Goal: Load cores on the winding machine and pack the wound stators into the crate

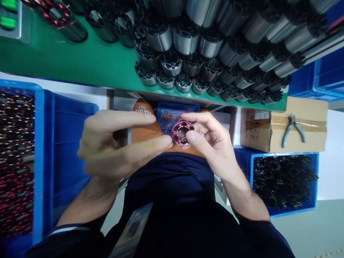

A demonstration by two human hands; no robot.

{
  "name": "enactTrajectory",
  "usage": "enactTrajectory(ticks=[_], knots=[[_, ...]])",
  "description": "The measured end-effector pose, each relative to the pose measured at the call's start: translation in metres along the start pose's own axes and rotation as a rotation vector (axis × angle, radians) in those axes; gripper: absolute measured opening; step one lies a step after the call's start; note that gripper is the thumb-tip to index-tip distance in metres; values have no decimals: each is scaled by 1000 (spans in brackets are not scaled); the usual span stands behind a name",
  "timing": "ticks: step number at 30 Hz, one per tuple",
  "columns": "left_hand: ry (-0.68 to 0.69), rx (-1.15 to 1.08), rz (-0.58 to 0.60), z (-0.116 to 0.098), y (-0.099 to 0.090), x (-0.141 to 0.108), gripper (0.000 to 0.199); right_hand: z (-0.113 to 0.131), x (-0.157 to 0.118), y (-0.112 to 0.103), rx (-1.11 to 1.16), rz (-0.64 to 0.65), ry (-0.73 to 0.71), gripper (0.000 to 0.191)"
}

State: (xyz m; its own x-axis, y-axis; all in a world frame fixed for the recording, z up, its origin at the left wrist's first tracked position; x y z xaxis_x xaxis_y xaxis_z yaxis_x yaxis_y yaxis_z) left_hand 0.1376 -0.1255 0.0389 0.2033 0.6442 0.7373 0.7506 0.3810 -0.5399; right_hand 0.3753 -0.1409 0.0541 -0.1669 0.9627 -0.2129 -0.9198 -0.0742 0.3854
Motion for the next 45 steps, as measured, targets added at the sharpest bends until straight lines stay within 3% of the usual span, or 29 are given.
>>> enactTrajectory(ticks=[3, 5, 7, 10, 12, 14, 16, 18, 20, 23, 26, 31, 34, 40, 45], knots=[[-31, 89, 25, -1, -9, 0, 28, -3, 2, 2, -3, 15, -2, 29], [43, 111, 26, 1, -9, -1, 24, -5, 3, 3, 2, 18, 6, 29], [100, 123, 21, 5, -5, -5, 18, -6, 5, 2, 13, 7, 11, 29], [67, 92, 89, 12, 13, -28, 10, -4, 5, -4, 9, -51, -8, 35], [-19, -38, 254, 15, 31, -53, 6, -2, 3, -10, -4, -76, -30, 42], [-205, -243, 425, 19, 47, -77, 14, 0, 0, -14, -36, -57, -51, 45], [-407, -386, 475, 22, 55, -89, 15, 0, -3, -14, -89, -42, -84, 42], [-567, -437, 352, 23, 51, -83, 6, -2, -4, -11, -140, -46, -141, 40], [-644, -482, 185, 19, 40, -63, 16, -6, -2, -5, -164, -51, -201, 37], [-632, -592, 62, 7, 27, -29, 21, -11, 3, 3, -184, -49, -235, 36], [-619, -693, 66, -1, 31, -18, 5, -16, 5, 4, -169, -53, -186, 50], [-848, -807, 219, 9, 57, -47, 34, -19, 2, -5, -11, -32, 16, 69], [-974, -868, 249, 16, 59, -50, 35, -22, 2, -8, 27, 7, 93, 74], [-884, -957, 300, 11, 46, -18, 28, -32, 8, -4, 50, 33, 93, 65], [-849, -913, 274, 14, 47, -24, 34, -34, 9, -4, 7, -39, 67, 74]])
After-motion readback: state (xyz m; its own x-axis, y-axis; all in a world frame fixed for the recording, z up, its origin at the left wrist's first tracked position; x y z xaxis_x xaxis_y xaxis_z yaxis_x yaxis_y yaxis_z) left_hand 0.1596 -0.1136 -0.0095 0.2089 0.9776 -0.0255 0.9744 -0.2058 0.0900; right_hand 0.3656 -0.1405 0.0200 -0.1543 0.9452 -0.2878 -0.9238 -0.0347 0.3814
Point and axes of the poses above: each hand's wrist, its own x-axis towards the middle knuckle, its own y-axis out of the palm, z = x × y, the point moved 2 cm from there along x, towards the middle knuckle, and after that the axes turned 14 degrees about x, right-handed, at the moved point
